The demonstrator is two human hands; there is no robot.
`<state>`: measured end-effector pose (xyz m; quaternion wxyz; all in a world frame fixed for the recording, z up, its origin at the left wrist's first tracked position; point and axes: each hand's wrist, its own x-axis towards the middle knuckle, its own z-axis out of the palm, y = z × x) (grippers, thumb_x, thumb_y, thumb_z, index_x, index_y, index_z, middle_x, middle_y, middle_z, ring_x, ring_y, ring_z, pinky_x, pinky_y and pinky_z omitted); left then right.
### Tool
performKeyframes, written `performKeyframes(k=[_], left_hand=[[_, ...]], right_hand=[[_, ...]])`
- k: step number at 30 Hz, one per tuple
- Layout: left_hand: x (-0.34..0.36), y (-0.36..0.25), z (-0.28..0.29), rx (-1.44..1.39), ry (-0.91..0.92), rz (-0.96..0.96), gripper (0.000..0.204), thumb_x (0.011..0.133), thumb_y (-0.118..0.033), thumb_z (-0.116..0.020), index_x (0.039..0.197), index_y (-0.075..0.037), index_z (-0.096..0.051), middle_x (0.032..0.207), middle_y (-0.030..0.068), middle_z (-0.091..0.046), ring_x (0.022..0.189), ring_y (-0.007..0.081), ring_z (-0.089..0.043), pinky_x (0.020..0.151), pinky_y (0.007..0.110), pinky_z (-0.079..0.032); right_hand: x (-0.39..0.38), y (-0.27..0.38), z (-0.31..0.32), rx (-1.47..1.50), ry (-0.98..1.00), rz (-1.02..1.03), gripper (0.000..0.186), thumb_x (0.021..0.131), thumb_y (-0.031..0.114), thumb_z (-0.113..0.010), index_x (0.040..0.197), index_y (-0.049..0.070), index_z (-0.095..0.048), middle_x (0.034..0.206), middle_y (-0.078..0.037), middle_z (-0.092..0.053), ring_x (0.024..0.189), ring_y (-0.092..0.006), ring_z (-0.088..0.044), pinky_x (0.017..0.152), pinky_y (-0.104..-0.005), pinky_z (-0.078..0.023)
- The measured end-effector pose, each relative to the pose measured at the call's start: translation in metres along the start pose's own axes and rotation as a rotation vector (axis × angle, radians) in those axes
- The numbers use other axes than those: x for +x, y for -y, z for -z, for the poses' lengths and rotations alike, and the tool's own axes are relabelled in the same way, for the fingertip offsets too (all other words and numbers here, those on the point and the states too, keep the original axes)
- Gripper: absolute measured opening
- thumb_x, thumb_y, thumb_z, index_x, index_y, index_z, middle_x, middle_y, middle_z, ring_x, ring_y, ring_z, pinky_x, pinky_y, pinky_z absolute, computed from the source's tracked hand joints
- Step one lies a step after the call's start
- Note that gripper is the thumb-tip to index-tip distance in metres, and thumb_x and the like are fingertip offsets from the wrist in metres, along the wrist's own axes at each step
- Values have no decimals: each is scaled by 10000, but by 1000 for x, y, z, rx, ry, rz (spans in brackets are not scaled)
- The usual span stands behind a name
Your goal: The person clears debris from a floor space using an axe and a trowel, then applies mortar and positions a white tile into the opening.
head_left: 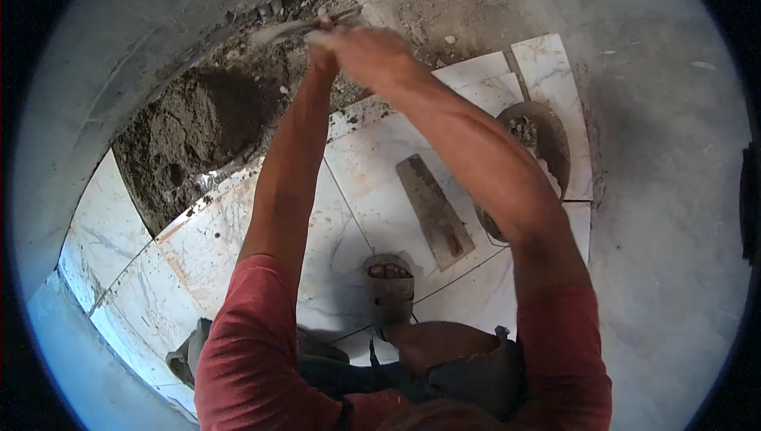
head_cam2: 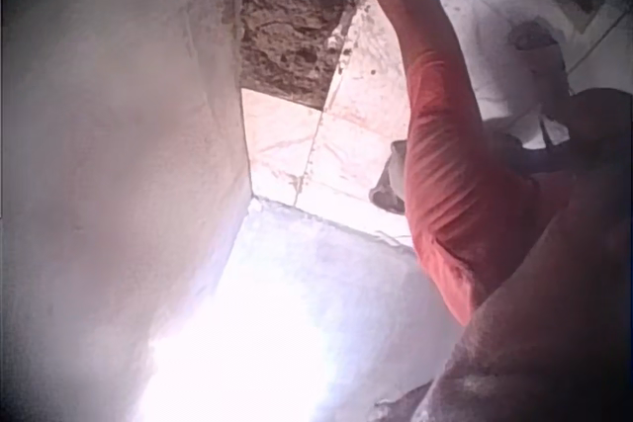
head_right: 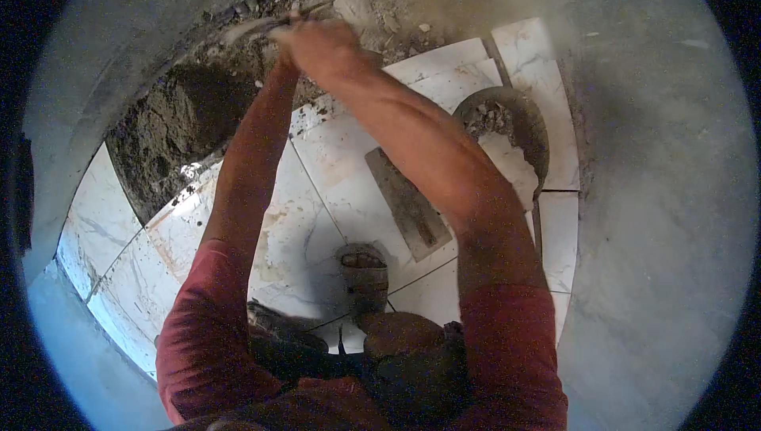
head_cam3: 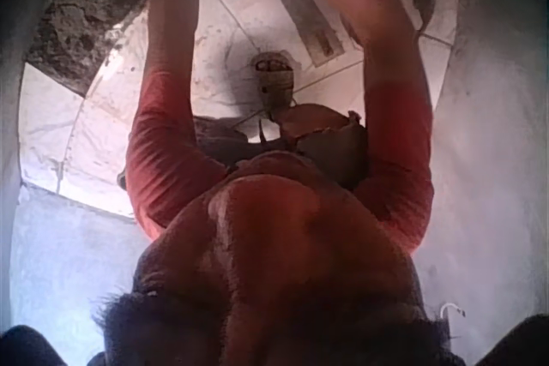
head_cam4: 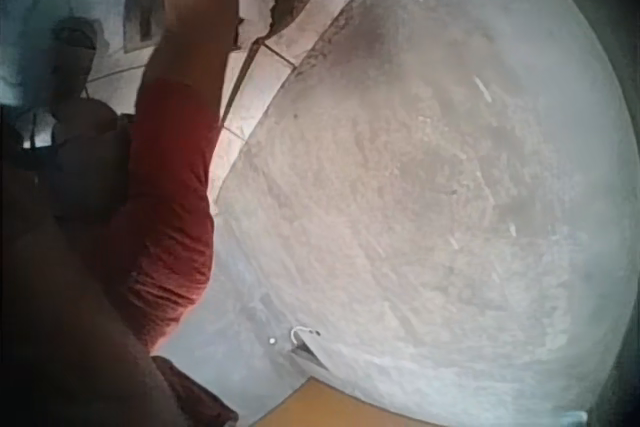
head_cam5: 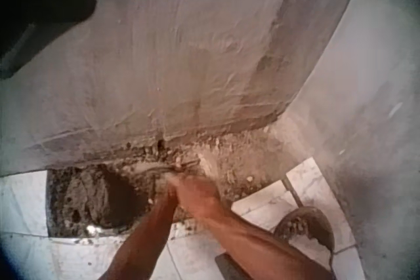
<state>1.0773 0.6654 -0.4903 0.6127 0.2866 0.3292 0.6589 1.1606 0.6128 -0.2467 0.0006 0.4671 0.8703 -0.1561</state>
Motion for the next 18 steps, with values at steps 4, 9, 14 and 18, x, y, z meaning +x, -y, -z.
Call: performKeyframes(k=[4,9,14,18], left_hand=[[24,14,3,136,-288,180,205,968,-269,-490,1020,-79,-548,912,43,-569,789,166,-533,701,319,-452],[30,27,-14,528,-141,-219,254,956,-309,-525,1010,-64,-566,849,58,-607,742,217,-554,663,340,-444],[-7,-3,-70,796,-111,-315,194,933,-262,-532,1052,-112,-557,804,187,-616,730,378,-602,666,436,-459],[-32,-14,-120,772,17,-277,177,938,-248,-518,1063,-129,-559,825,212,-618,767,392,-615,679,434,-467]], right_hand=[[-39,-18,21,165,121,-378,317,912,210,-526,1168,27,-487,832,-241,-637,790,-373,-658,699,-488,-492],[-131,-1,41,493,-215,-316,362,940,293,-534,1156,7,-484,780,-187,-628,713,-295,-650,618,-417,-476],[-161,-10,52,777,-358,-596,321,935,279,-553,1124,30,-481,717,-123,-592,630,-251,-607,570,-391,-476],[-167,-20,46,1159,-387,-752,235,946,254,-556,1062,62,-485,650,-20,-506,480,-104,-498,426,-285,-427]])
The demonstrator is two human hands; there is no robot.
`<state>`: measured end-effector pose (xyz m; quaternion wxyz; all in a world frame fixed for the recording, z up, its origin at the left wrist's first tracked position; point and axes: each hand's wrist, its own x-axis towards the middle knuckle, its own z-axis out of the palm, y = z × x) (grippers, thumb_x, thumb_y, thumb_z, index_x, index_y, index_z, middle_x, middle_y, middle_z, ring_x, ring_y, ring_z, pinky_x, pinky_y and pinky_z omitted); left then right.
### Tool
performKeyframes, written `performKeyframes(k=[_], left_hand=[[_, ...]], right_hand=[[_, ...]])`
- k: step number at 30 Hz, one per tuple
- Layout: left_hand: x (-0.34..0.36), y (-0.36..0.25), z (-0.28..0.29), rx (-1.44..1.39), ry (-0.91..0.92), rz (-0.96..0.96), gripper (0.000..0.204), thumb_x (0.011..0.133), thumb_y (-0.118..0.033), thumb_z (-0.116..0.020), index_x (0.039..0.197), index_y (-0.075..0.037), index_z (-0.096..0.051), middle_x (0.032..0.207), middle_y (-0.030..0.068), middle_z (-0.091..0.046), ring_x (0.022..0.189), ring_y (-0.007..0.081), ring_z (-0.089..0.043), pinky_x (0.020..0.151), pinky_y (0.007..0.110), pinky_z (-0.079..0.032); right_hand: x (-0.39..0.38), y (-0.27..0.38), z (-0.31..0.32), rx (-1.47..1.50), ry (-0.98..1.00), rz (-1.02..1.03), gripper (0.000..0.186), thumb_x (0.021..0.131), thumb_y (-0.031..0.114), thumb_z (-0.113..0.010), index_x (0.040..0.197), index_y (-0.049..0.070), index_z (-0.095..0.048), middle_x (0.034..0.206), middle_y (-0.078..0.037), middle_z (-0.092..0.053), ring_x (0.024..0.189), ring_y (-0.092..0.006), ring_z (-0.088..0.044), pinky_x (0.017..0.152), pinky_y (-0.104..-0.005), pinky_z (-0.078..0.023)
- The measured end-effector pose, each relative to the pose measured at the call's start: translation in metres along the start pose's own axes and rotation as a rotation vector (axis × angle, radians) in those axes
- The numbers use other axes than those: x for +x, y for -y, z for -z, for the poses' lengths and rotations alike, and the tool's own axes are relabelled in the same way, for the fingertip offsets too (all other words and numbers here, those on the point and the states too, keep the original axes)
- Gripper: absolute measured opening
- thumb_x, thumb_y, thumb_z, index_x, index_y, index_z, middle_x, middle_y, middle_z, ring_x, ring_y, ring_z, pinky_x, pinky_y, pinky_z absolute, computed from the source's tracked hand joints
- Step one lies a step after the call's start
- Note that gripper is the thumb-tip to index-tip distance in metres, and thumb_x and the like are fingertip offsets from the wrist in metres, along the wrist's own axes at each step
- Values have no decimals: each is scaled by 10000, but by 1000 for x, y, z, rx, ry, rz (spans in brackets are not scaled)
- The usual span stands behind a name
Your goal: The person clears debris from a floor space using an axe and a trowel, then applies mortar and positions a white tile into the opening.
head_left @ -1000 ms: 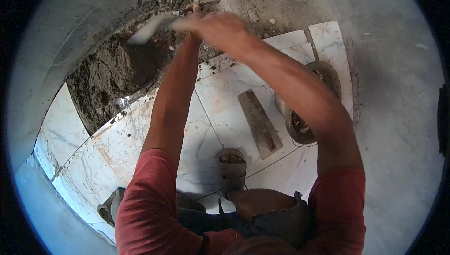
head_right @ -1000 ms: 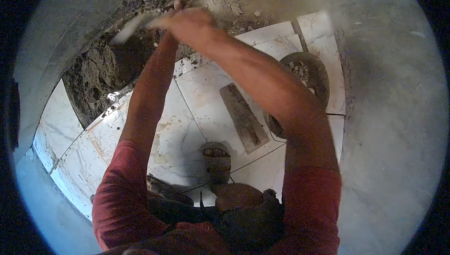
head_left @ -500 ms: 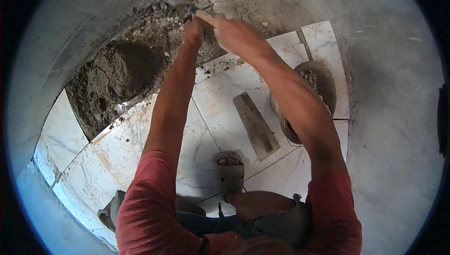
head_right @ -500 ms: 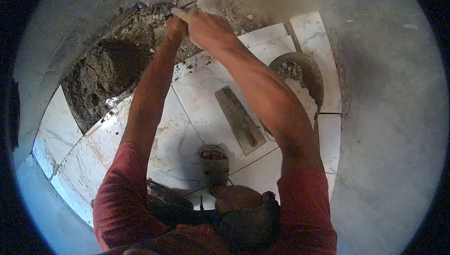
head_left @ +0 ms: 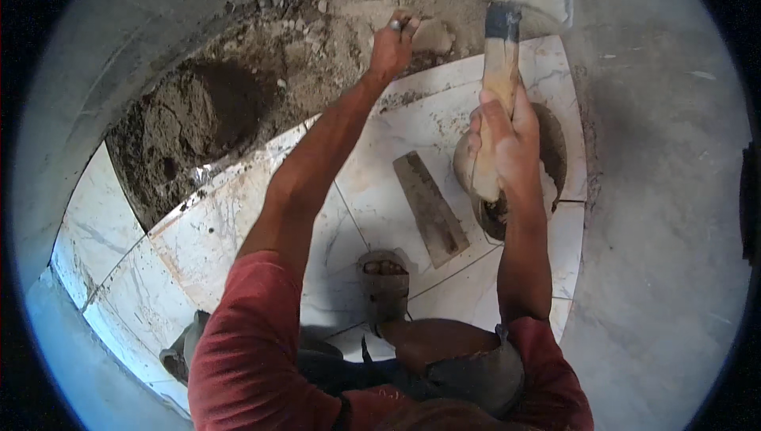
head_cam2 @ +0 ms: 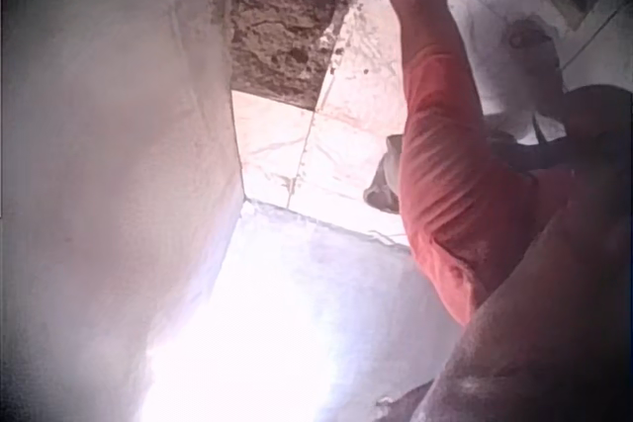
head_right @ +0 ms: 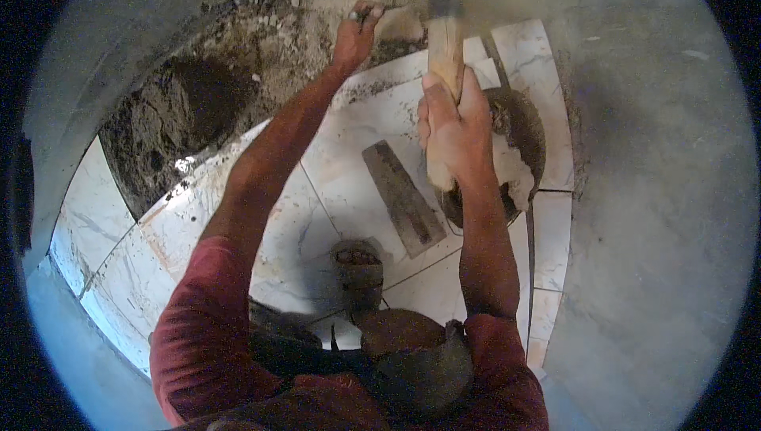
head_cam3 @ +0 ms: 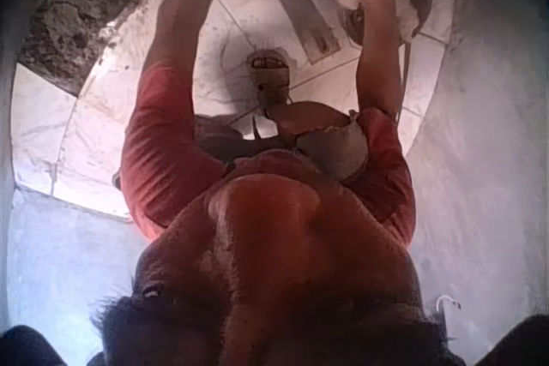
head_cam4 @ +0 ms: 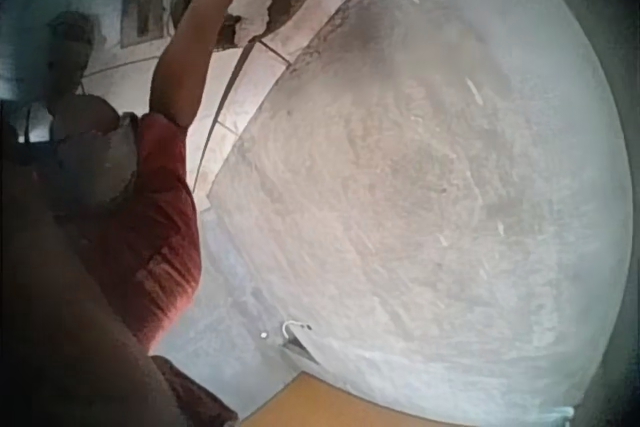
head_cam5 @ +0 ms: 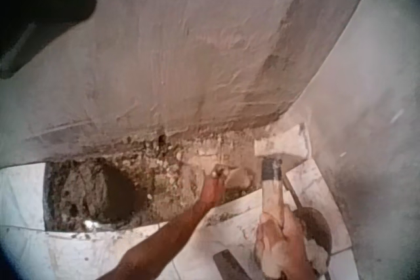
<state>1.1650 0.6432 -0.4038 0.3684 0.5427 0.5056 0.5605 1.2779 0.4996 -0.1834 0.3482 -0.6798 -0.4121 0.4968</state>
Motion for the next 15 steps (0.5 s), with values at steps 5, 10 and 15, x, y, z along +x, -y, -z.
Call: performKeyframes(k=[5,10,15], left_hand=[[4,27,18,44,-160,156,204,951,-269,-524,1049,-94,-559,823,138,-624,717,275,-600,653,372,-462],[22,70,28,-383,-226,202,240,956,-281,-531,1007,-48,-552,871,59,-589,740,152,-510,675,335,-441],[26,77,0,-184,-171,161,253,912,-250,-617,1067,-67,-538,907,47,-562,785,160,-512,719,314,-443]], right_hand=[[-8,-17,12,95,-42,-34,213,954,247,-539,1035,59,-481,646,-22,-505,452,-102,-484,390,-265,-406],[-6,-23,15,15,-12,-39,256,950,264,-547,1070,49,-479,654,-38,-510,468,-115,-497,417,-278,-421],[11,-14,1,-607,103,223,355,945,302,-550,1154,24,-474,711,-127,-588,592,-259,-602,558,-383,-460]])
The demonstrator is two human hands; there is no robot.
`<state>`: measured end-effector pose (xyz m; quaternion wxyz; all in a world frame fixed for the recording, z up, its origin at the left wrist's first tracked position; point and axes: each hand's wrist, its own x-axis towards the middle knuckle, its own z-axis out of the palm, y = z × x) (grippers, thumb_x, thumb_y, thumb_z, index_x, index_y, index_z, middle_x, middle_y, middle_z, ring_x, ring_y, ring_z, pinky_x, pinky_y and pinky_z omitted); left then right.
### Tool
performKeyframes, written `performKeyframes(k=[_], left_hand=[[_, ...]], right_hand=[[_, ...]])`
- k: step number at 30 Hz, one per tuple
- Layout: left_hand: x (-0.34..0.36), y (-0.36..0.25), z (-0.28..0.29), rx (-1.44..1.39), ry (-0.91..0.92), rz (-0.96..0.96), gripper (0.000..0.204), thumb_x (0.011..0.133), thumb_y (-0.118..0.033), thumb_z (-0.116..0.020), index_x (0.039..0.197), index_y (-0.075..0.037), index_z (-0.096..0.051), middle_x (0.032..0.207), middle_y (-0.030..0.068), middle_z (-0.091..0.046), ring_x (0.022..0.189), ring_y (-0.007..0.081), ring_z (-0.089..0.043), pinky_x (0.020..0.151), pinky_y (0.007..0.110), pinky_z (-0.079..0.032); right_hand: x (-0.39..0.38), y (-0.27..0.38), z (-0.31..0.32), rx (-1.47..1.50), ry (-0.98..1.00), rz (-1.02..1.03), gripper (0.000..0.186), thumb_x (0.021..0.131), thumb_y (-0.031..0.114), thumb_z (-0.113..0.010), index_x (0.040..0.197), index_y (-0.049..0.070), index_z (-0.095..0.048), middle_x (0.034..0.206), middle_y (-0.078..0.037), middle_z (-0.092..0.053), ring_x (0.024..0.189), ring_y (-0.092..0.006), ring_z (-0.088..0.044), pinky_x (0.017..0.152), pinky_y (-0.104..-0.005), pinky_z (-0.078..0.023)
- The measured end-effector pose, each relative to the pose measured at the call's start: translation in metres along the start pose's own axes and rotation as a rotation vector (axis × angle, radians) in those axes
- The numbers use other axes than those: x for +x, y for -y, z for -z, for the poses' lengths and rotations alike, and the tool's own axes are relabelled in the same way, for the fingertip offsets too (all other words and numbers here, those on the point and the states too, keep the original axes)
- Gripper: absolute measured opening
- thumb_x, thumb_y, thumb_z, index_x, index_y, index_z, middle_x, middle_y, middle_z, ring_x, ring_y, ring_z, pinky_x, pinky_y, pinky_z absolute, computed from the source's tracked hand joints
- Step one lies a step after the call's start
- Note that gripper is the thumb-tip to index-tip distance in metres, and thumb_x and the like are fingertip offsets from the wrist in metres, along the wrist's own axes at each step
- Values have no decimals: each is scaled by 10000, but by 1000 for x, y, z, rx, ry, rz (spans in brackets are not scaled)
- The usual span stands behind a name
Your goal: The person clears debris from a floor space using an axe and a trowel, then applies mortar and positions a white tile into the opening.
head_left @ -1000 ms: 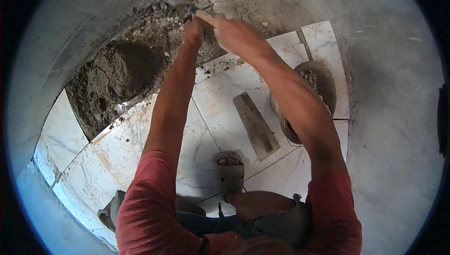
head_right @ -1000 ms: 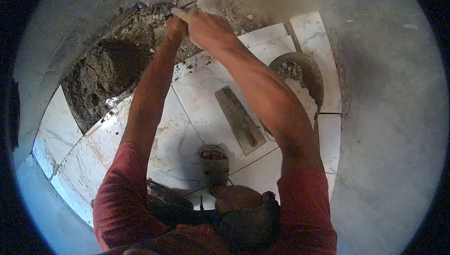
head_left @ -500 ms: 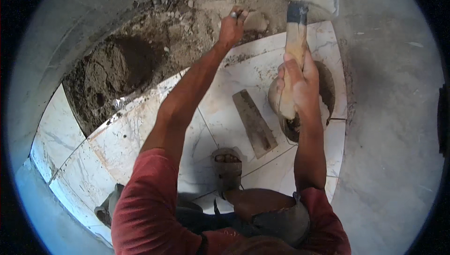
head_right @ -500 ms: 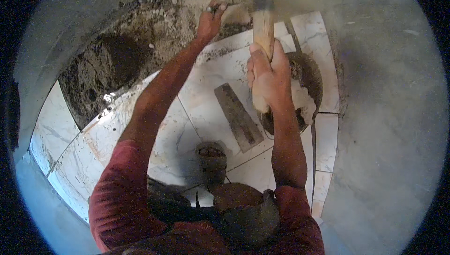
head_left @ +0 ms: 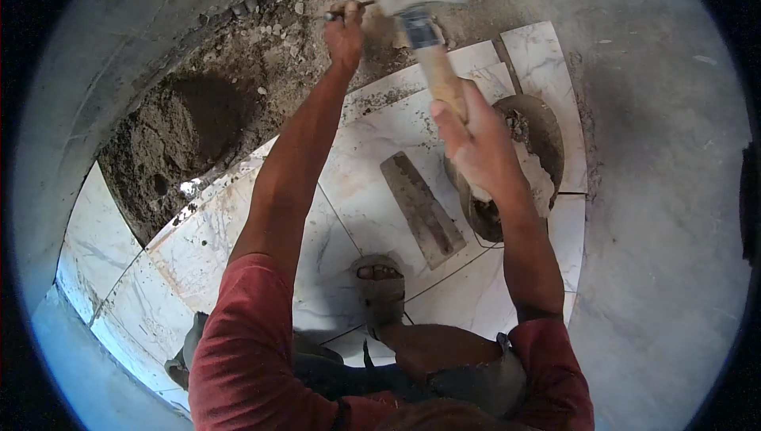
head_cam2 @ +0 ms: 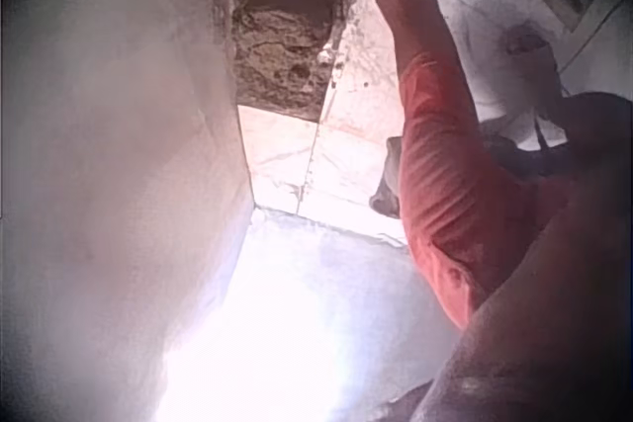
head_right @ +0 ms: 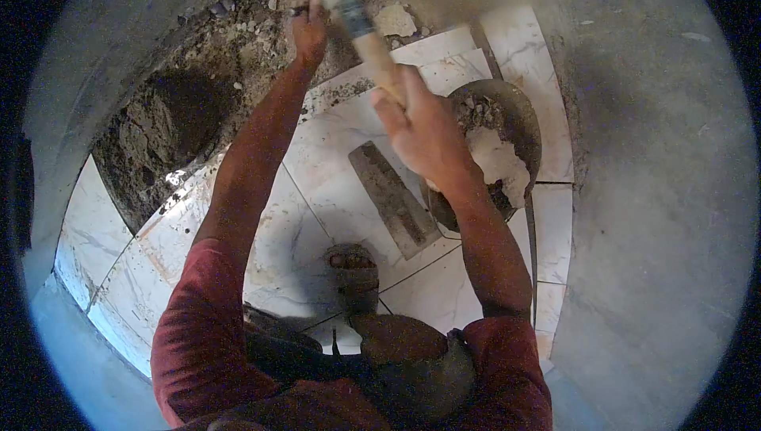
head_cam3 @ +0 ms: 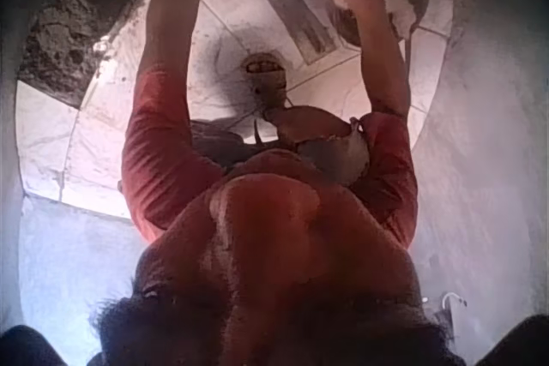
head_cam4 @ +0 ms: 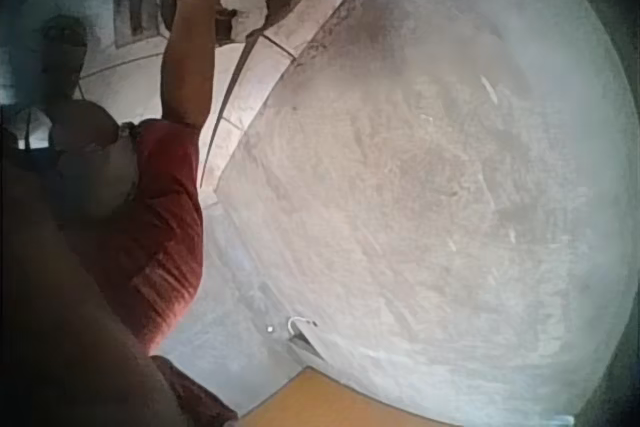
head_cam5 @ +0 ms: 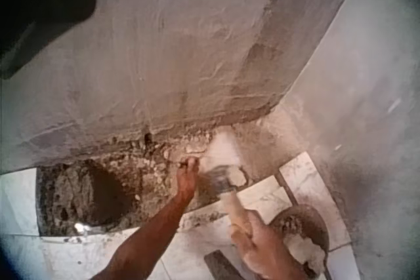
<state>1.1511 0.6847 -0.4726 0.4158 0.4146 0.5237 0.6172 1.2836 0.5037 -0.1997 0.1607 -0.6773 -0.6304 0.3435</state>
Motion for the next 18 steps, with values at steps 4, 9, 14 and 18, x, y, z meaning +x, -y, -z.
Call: performKeyframes(k=[4,9,14,18], left_hand=[[9,11,-19,-235,-313,85,252,893,-321,-645,944,-83,-582,837,11,-562,767,172,-542,684,339,-456],[19,20,-11,-445,-357,-89,309,916,-357,-612,859,-54,-598,825,29,-577,747,153,-525,621,358,-431],[13,2,0,-193,-85,-49,253,938,-311,-581,965,-59,-593,873,34,-581,759,155,-518,681,347,-457],[12,-8,1,132,-209,49,330,932,-348,-548,964,-22,-590,823,115,-575,725,248,-508,681,407,-437]], right_hand=[[12,10,-4,-184,187,101,399,941,305,-535,1168,-12,-452,779,-251,-618,749,-427,-621,661,-487,-454],[23,20,-7,-295,307,105,406,936,298,-540,1180,-14,-450,811,-282,-623,770,-465,-612,686,-529,-447],[34,20,-22,-359,300,203,453,914,281,-573,1247,4,-439,808,-257,-630,747,-426,-638,646,-501,-486],[47,15,-31,-441,44,753,511,859,234,-645,1298,76,-435,850,-223,-636,740,-393,-653,619,-469,-533]])
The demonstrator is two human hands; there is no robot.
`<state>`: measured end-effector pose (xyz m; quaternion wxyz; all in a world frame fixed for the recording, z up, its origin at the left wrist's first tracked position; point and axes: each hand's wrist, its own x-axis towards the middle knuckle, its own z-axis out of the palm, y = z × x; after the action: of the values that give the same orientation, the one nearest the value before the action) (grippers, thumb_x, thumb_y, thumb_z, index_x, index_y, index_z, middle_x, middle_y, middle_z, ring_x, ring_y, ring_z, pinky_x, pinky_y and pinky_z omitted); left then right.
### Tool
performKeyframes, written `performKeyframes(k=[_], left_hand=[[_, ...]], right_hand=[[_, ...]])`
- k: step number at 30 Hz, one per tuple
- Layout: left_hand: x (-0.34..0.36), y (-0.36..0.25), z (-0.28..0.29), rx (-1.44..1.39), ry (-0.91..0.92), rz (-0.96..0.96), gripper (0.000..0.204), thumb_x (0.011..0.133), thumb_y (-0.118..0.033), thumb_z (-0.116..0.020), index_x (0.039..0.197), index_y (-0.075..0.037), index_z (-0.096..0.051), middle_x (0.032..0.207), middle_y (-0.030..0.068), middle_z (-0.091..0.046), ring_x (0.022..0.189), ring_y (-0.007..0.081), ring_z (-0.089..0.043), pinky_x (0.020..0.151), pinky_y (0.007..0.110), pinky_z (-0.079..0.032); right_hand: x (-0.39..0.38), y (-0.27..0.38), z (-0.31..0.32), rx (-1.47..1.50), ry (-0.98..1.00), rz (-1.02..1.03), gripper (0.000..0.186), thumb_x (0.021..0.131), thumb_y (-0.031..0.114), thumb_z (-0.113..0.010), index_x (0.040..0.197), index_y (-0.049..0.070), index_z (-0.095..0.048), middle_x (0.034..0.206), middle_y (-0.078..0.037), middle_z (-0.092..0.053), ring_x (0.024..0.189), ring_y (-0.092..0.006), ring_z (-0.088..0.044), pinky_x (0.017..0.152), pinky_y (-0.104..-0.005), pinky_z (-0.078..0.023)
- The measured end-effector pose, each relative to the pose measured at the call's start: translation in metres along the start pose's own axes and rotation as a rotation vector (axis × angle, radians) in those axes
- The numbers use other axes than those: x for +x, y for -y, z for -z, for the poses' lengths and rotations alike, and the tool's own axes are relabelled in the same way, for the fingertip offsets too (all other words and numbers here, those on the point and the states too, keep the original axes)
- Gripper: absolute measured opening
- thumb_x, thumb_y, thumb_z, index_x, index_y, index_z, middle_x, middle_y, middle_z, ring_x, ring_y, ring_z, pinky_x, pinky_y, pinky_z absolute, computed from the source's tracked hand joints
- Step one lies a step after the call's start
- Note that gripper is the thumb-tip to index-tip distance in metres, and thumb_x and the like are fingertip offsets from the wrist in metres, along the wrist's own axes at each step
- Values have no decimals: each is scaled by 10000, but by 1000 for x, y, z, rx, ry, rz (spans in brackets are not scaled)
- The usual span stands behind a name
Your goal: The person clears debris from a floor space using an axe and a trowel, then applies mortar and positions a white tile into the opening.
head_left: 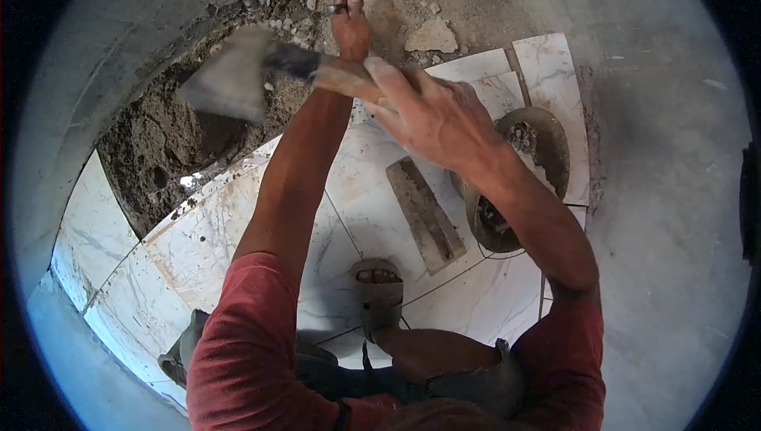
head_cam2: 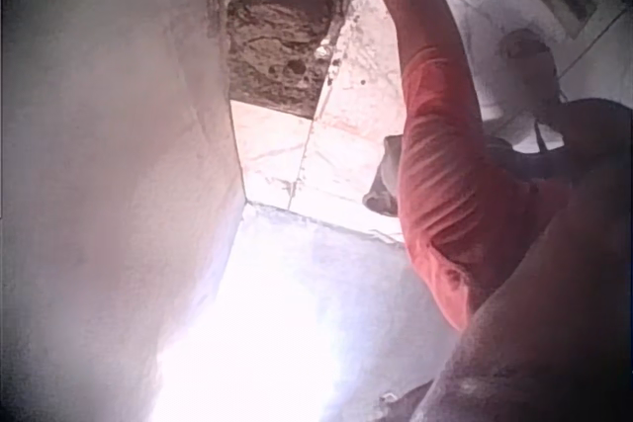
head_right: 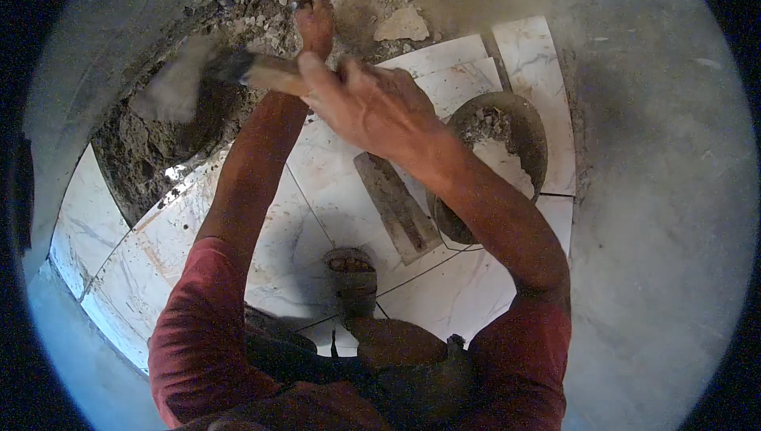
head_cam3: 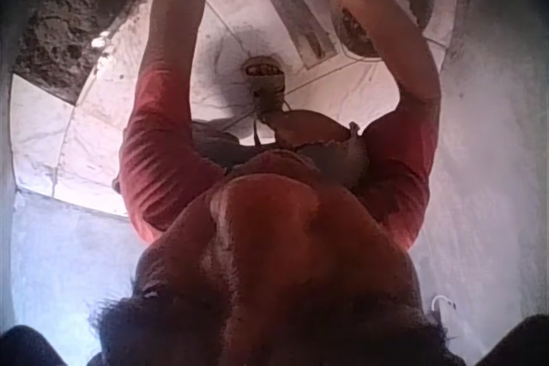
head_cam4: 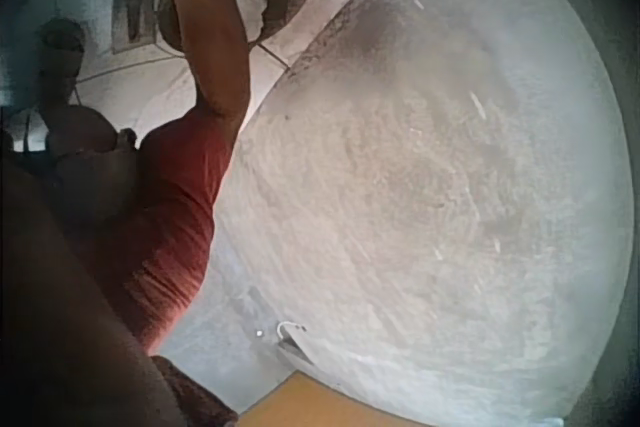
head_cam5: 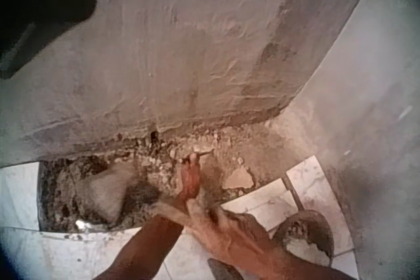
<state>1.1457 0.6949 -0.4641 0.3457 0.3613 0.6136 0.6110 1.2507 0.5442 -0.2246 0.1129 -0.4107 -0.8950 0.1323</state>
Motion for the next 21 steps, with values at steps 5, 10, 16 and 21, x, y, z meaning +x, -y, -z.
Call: performKeyframes(k=[5,10,16,21], left_hand=[[7,8,-9,-284,19,63,337,927,-356,-557,980,-25,-596,794,76,-553,743,241,-504,708,404,-447],[16,10,-20,-464,-176,-43,305,950,-333,-540,956,-36,-605,759,63,-555,691,234,-498,662,376,-443],[7,9,-7,-211,0,13,307,962,-336,-504,848,-58,-570,715,77,-555,712,229,-549,657,372,-438],[11,13,-16,-528,34,-112,293,942,-359,-564,844,-83,-552,743,19,-567,731,146,-531,631,309,-420]], right_hand=[[43,-43,2,-234,50,16,395,886,217,-562,1246,99,-451,825,-163,-607,706,-371,-661,580,-464,-548],[43,-44,-12,-258,339,-362,440,855,219,-606,1248,129,-430,940,-184,-635,730,-370,-659,606,-480,-549],[49,-33,-5,-209,-97,402,239,933,204,-485,1155,122,-453,676,-131,-591,636,-343,-652,497,-444,-521],[56,-31,-3,-328,229,-143,267,917,201,-504,1159,99,-460,744,-150,-590,593,-345,-640,529,-458,-548]])
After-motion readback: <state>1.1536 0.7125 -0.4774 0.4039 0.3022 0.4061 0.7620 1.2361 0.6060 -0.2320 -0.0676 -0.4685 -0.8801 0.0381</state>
